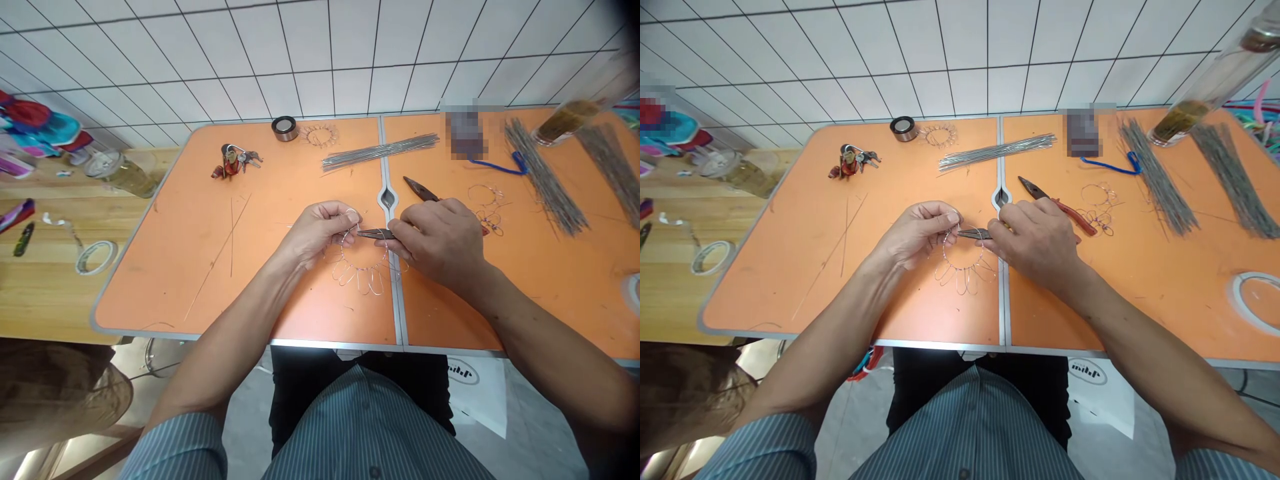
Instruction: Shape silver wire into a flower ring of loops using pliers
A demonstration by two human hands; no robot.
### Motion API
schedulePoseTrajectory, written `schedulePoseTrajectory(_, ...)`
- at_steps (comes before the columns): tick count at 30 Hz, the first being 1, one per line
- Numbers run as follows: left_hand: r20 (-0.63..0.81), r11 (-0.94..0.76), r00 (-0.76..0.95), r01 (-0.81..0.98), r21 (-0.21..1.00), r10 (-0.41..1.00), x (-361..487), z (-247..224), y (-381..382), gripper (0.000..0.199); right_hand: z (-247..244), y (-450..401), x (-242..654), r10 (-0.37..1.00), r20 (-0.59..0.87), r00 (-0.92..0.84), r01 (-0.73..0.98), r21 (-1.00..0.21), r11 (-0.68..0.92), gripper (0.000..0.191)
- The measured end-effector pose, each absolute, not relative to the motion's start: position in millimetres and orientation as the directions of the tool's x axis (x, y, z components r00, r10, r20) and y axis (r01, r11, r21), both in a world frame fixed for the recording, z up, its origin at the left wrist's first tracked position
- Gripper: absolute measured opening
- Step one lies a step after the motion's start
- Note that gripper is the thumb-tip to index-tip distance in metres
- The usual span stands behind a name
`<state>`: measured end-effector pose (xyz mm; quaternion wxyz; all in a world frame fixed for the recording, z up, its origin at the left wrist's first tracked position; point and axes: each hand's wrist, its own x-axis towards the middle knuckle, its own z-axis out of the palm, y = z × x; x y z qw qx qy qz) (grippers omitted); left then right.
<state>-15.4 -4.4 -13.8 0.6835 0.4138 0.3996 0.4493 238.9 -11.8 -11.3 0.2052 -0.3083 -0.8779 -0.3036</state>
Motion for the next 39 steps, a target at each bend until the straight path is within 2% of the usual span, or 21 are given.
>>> schedulePoseTrajectory(5, -0.19, 0.265, 0.278, -0.263, 0.928, 0.942, -15, -13, -4, 0.027, -10, -12, 239, 0.447, 0.52, -0.728, 0.669, 0.393, 0.631, 0.05)
schedulePoseTrajectory(17, -0.227, 0.289, 0.281, -0.205, 0.935, 0.932, -18, -15, -3, 0.024, -10, -12, 240, 0.409, 0.501, -0.763, 0.63, 0.435, 0.643, 0.052)
schedulePoseTrajectory(28, -0.193, 0.231, 0.251, -0.128, 0.965, 0.948, -19, -14, -4, 0.019, -17, -9, 235, 0.47, 0.461, -0.753, 0.627, 0.286, 0.724, 0.055)
schedulePoseTrajectory(34, -0.182, 0.208, 0.235, -0.089, 0.974, 0.955, -18, -13, -5, 0.018, -21, -9, 233, 0.445, 0.481, -0.755, 0.622, 0.311, 0.718, 0.054)
schedulePoseTrajectory(39, -0.112, 0.137, 0.239, -0.089, 0.987, 0.965, -17, -12, -6, 0.017, -24, -8, 233, 0.459, 0.494, -0.738, 0.629, 0.257, 0.734, 0.054)
